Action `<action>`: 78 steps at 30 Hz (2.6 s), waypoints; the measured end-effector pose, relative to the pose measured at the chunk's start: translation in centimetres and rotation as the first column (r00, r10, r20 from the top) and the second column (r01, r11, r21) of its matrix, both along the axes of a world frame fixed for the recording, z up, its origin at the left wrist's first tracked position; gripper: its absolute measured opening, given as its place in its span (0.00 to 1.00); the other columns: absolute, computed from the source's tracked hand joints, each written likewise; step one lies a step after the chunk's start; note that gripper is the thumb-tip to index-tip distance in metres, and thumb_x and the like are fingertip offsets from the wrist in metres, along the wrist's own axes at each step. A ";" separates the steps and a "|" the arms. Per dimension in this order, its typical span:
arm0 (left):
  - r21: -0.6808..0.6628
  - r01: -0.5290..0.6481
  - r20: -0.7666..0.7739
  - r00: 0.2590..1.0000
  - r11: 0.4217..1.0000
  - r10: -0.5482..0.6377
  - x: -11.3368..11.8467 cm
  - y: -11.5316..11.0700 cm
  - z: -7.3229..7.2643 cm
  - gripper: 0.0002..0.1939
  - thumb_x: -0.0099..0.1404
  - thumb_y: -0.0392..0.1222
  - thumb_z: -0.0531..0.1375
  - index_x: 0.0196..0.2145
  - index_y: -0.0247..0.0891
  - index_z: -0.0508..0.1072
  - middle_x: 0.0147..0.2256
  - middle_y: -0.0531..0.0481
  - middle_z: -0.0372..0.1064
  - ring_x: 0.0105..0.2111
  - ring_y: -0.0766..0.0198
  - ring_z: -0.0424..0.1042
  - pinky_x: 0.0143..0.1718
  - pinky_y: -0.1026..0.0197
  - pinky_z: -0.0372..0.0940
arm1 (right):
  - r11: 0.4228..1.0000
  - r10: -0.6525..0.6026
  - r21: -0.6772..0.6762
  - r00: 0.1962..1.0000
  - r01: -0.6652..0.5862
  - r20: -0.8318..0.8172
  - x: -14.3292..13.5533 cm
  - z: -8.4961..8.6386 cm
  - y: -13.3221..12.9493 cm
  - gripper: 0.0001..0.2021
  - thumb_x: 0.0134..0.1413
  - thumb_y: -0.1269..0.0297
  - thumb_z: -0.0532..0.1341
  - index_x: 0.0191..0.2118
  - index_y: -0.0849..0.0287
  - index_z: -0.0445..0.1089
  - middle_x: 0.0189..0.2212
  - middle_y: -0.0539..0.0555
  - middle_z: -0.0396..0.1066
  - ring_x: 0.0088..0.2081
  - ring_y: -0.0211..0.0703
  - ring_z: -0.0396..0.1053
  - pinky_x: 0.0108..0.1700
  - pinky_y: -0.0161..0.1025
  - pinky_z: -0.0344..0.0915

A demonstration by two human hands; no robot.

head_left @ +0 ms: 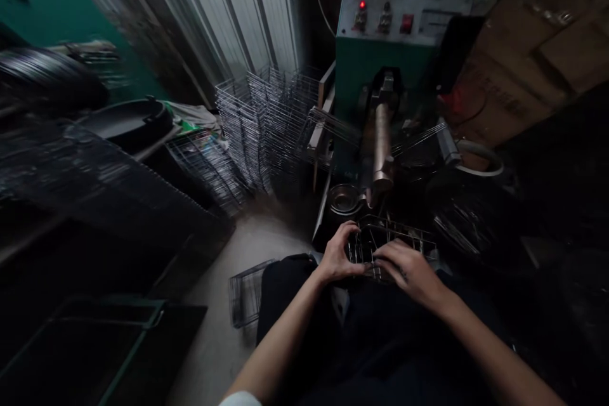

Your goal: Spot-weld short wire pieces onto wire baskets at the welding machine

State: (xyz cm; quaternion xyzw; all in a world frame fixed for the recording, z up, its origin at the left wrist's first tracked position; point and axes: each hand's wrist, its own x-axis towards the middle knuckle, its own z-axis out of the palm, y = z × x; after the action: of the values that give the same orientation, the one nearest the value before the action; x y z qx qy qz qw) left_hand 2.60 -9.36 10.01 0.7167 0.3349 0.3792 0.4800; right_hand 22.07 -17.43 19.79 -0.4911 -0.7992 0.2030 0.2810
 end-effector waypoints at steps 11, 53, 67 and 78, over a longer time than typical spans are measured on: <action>0.133 -0.058 -0.073 0.995 0.989 0.068 2.9 0.0 -0.3 0.40 0.44 0.45 0.73 0.54 0.45 0.66 0.61 0.43 0.60 0.59 0.49 0.67 0.59 0.49 0.64 | 0.921 -0.074 0.386 0.958 -0.040 0.276 2.2 -4.2 -1.2 0.22 0.64 0.79 0.54 0.61 0.63 0.67 0.50 0.60 0.76 0.48 0.52 0.73 0.51 0.51 0.73; 0.136 -0.199 0.051 0.980 0.970 0.194 3.7 2.5 -0.3 0.36 0.46 0.44 0.72 0.52 0.44 0.68 0.57 0.45 0.64 0.58 0.51 0.67 0.60 0.51 0.63 | 0.962 -0.056 0.271 0.991 0.020 0.124 1.8 -2.9 3.5 0.17 0.67 0.74 0.53 0.54 0.53 0.72 0.45 0.57 0.77 0.46 0.50 0.75 0.53 0.53 0.71; 0.164 -0.248 -0.013 0.967 0.955 0.253 3.4 5.9 1.0 0.33 0.47 0.44 0.72 0.52 0.46 0.69 0.54 0.49 0.68 0.53 0.53 0.71 0.54 0.54 0.67 | 0.911 -0.261 0.331 0.965 0.247 -0.003 1.2 -3.4 7.0 0.08 0.68 0.67 0.56 0.47 0.55 0.71 0.43 0.58 0.73 0.47 0.52 0.70 0.51 0.49 0.69; 0.178 -0.192 -0.077 0.975 0.965 0.208 3.0 10.0 1.2 0.33 0.46 0.46 0.73 0.50 0.44 0.70 0.51 0.50 0.71 0.52 0.54 0.71 0.54 0.54 0.65 | 0.930 -0.273 0.284 0.957 0.236 0.101 3.0 -2.8 10.1 0.07 0.67 0.65 0.58 0.36 0.57 0.70 0.34 0.56 0.70 0.40 0.52 0.68 0.43 0.46 0.65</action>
State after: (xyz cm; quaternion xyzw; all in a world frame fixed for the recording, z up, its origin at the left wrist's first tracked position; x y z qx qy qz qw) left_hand 5.58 0.68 11.22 0.7344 0.3946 0.4184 0.3603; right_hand 25.04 -7.35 16.94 -0.5610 -0.7662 0.0200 0.3128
